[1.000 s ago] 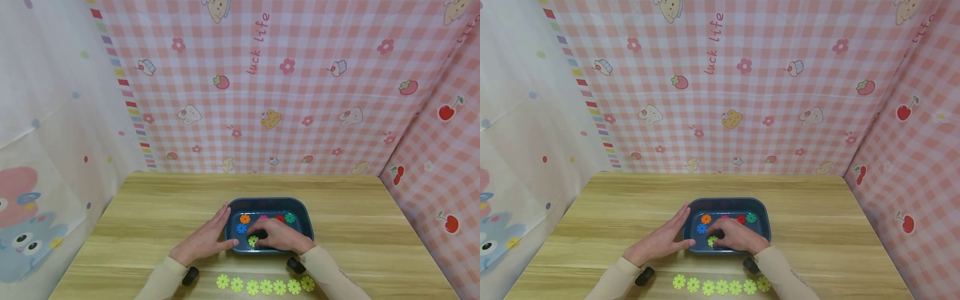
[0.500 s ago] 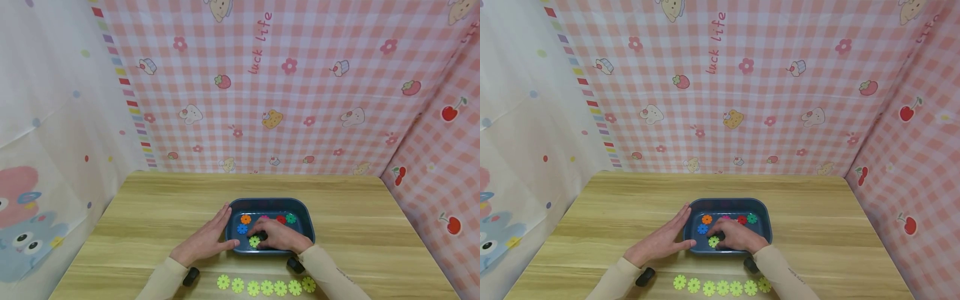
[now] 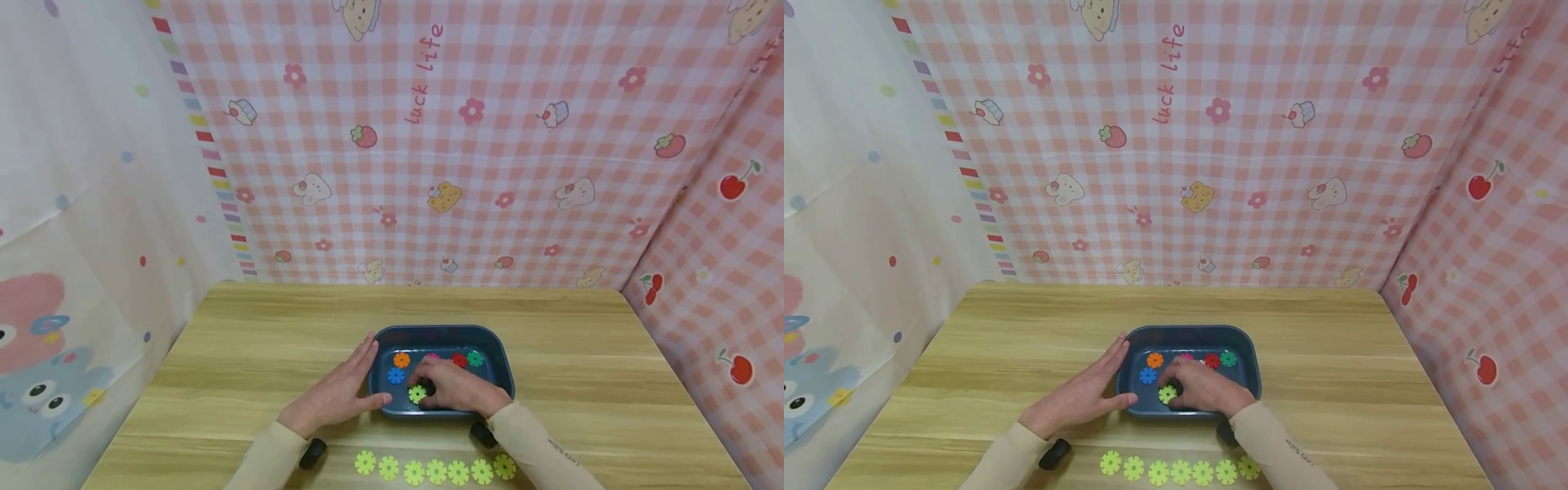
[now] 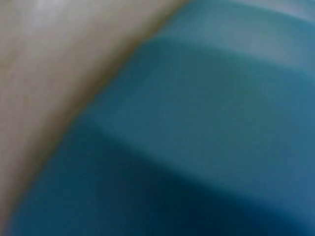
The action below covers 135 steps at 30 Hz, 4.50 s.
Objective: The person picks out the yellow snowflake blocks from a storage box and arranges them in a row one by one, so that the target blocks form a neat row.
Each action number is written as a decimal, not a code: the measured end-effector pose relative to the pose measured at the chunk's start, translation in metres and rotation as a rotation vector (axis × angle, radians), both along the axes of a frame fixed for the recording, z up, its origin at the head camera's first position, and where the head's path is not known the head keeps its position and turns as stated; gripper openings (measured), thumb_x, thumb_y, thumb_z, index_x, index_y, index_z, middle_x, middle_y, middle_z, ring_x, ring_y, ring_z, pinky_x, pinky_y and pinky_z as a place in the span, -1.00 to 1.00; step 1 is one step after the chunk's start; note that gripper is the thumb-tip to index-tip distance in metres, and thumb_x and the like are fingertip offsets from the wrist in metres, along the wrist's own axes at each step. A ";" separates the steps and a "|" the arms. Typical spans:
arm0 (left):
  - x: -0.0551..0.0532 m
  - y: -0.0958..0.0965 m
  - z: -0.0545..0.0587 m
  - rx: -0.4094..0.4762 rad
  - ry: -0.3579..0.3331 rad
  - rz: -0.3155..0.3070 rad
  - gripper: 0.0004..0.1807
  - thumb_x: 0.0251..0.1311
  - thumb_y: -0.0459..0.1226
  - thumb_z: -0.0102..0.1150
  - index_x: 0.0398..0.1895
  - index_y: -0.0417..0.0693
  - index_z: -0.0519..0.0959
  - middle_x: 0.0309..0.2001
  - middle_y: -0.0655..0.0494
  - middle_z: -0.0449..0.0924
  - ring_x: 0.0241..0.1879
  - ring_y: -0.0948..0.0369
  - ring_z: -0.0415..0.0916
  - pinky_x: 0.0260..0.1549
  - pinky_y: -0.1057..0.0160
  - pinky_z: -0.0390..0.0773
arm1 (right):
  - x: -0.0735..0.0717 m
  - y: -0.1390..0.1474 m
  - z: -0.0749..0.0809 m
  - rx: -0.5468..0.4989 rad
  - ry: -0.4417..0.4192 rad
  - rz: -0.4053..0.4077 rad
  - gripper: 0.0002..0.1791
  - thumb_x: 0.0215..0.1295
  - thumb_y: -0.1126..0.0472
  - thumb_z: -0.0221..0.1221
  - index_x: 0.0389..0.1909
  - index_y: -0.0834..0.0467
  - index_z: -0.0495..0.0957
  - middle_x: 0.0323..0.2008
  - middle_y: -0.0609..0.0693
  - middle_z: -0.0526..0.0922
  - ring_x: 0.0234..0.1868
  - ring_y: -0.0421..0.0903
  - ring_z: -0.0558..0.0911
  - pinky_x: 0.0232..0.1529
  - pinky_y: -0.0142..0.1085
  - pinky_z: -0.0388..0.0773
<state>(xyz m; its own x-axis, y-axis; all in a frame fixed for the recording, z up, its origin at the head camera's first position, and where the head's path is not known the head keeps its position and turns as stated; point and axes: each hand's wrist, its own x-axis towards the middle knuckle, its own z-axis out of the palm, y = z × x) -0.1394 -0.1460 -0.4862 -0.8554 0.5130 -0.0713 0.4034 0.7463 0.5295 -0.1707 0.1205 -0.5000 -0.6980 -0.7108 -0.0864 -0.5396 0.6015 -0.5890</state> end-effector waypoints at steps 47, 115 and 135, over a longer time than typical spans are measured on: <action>0.002 0.000 -0.002 -0.004 0.015 0.020 0.09 0.37 0.22 0.20 0.68 -0.15 -0.08 0.69 -0.02 -0.31 0.62 -0.08 -0.09 0.46 -0.21 0.19 | 0.057 0.074 0.053 -0.141 0.182 -0.164 -0.69 0.42 0.05 0.33 0.13 -0.02 0.70 0.06 -0.16 0.58 0.05 -0.05 0.60 0.06 -0.07 0.65; 0.001 0.002 -0.003 0.007 -0.016 0.023 0.09 0.38 0.22 0.18 0.69 -0.15 -0.11 0.70 -0.02 -0.35 0.62 -0.10 -0.08 0.46 -0.23 0.19 | 0.114 0.163 0.008 -0.067 -0.221 -0.263 -0.69 0.40 0.10 0.33 0.13 -0.03 0.66 0.07 -0.18 0.60 -0.07 -0.26 0.54 0.01 -0.41 0.60; 0.000 0.002 -0.002 0.010 -0.019 0.023 0.09 0.38 0.21 0.19 0.69 -0.15 -0.11 0.70 -0.02 -0.34 0.62 -0.09 -0.10 0.48 -0.20 0.16 | 0.118 0.166 -0.003 -0.084 -0.307 -0.233 -0.71 0.41 0.13 0.33 0.11 -0.09 0.65 0.00 -0.21 0.60 -0.11 -0.27 0.53 -0.03 -0.46 0.58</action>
<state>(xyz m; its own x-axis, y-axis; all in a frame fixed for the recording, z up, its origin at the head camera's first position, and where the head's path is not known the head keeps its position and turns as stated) -0.1391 -0.1438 -0.4884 -0.8653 0.4944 -0.0826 0.3763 0.7495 0.5447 -0.0531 0.2862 -0.5034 -0.7923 -0.5500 -0.2643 -0.1858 0.6300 -0.7540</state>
